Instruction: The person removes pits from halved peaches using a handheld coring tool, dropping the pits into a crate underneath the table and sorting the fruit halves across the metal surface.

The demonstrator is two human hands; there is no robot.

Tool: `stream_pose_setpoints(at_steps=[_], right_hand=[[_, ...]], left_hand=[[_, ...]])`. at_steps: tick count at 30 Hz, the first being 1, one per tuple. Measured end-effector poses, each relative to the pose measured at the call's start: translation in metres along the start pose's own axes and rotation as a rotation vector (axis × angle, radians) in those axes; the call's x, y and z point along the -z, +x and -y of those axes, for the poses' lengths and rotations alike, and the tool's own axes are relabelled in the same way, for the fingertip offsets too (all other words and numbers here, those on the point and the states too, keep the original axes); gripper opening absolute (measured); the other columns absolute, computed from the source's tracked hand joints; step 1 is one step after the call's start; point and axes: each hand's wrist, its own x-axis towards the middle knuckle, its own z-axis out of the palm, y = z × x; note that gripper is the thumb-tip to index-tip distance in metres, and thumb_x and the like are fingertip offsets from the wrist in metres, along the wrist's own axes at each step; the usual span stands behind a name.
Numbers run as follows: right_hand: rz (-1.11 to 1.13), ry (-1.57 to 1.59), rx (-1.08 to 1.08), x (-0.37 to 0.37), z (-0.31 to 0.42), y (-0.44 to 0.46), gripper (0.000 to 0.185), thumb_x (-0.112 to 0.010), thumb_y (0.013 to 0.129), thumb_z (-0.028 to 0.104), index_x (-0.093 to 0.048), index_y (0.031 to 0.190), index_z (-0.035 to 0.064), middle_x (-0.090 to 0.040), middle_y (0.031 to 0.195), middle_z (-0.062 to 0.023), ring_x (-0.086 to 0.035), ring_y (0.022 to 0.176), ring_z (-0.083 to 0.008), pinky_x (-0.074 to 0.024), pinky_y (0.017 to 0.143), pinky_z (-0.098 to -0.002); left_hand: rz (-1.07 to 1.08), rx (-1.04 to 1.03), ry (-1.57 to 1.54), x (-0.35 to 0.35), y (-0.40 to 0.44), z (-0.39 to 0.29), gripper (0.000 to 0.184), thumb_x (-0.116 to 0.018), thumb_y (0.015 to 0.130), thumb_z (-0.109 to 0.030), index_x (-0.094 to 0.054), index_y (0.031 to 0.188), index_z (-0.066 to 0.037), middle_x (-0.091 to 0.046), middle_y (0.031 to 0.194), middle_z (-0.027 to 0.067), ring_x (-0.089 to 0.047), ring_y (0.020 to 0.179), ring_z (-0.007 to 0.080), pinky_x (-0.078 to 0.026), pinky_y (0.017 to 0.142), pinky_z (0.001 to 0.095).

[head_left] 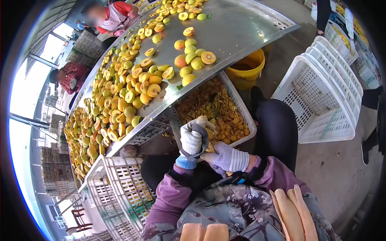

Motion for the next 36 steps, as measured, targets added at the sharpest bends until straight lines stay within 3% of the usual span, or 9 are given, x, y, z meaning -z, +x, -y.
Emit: stream_pose_setpoints(at_steps=[4,11,13,15,18,26,29,31,36], right_hand=[[0.179,0.408,-0.135,0.004,0.010,-0.008,0.028,-0.058,0.090,0.027,-0.052,0.072,0.0058,-0.050,0.051,-0.0037,-0.047,0.036,-0.0123,-0.0373,0.034,-0.0266],[-0.012,-0.015,-0.017,0.004,0.009,-0.004,0.030,-0.057,0.090,0.028,-0.052,0.071,0.0052,-0.049,0.050,-0.0043,-0.046,0.035,-0.0130,-0.0372,0.032,-0.0265],[0.182,0.175,-0.122,0.010,0.014,-0.011,0.030,-0.056,0.091,0.027,-0.051,0.070,0.0057,-0.049,0.050,-0.0046,-0.046,0.034,-0.0136,-0.0381,0.032,-0.0270],[0.234,0.294,-0.167,0.011,0.012,-0.011,0.031,-0.058,0.091,0.028,-0.051,0.070,0.0068,-0.048,0.050,-0.0035,-0.045,0.034,-0.0123,-0.0379,0.032,-0.0261],[0.324,0.541,-0.179,0.010,0.011,-0.011,0.031,-0.059,0.090,0.030,-0.051,0.071,0.0078,-0.048,0.051,-0.0024,-0.045,0.034,-0.0104,-0.0368,0.032,-0.0248],[0.348,0.543,-0.095,0.024,0.023,-0.022,0.021,-0.059,0.090,0.025,-0.049,0.085,0.0073,-0.052,0.060,-0.0040,-0.041,0.035,-0.0087,-0.0339,0.032,-0.0233],[-0.325,0.497,-0.177,0.031,-0.016,0.027,0.014,-0.058,0.087,0.018,-0.050,0.087,0.0070,-0.051,0.058,-0.0033,-0.047,0.037,-0.0132,-0.0379,0.034,-0.0245],[-0.395,0.394,-0.137,0.022,-0.007,0.029,0.013,-0.057,0.087,0.018,-0.051,0.088,0.0065,-0.051,0.058,-0.0031,-0.048,0.038,-0.0138,-0.0401,0.035,-0.0263],[-0.412,-0.534,0.593,-0.004,-0.008,0.024,0.024,-0.062,0.084,0.018,-0.051,0.097,0.0014,-0.057,0.069,-0.0114,-0.058,0.053,-0.0258,-0.0480,0.051,-0.0344]], left_hand=[[-0.087,0.085,-0.045,-0.008,-0.002,-0.003,0.048,-0.058,0.090,-0.042,-0.064,0.073,0.002,-0.062,0.063,0.0115,-0.049,0.044,0.0119,-0.039,0.045,0.0249],[-0.055,-0.017,0.043,-0.006,0.005,0.005,0.055,-0.055,0.091,-0.048,-0.064,0.073,0.003,-0.059,0.056,0.0057,-0.043,0.041,0.0069,-0.033,0.041,0.0224],[-0.019,-0.038,0.149,-0.006,0.002,0.001,0.054,-0.056,0.091,-0.045,-0.064,0.070,0.004,-0.055,0.051,0.0027,-0.039,0.039,0.0047,-0.029,0.040,0.0217],[-0.014,0.014,0.204,-0.006,-0.002,-0.003,0.055,-0.053,0.091,-0.050,-0.063,0.073,0.001,-0.056,0.055,0.0046,-0.044,0.043,0.0090,-0.033,0.042,0.0239],[-0.118,0.241,-0.532,-0.013,-0.004,0.006,0.058,-0.043,0.090,-0.061,-0.058,0.078,-0.006,-0.057,0.067,0.0102,-0.052,0.056,0.0211,-0.042,0.049,0.0310],[-0.296,0.010,-0.344,0.020,0.000,-0.005,0.063,-0.039,0.093,-0.058,-0.054,0.112,0.000,-0.062,0.097,0.0136,-0.060,0.087,0.0215,-0.051,0.074,0.0315],[-0.258,-0.041,-0.328,0.033,-0.005,-0.017,0.057,-0.050,0.090,-0.053,-0.054,0.113,-0.002,-0.061,0.101,0.0140,-0.060,0.089,0.0253,-0.053,0.072,0.0353],[-0.230,-0.052,-0.397,0.034,-0.007,-0.023,0.053,-0.053,0.090,-0.050,-0.054,0.114,-0.003,-0.061,0.103,0.0137,-0.061,0.089,0.0255,-0.054,0.073,0.0357],[-0.263,0.038,-0.384,0.029,-0.019,-0.005,0.053,-0.052,0.090,-0.052,-0.054,0.114,-0.005,-0.060,0.106,0.0116,-0.059,0.099,0.0253,-0.050,0.086,0.0380]])
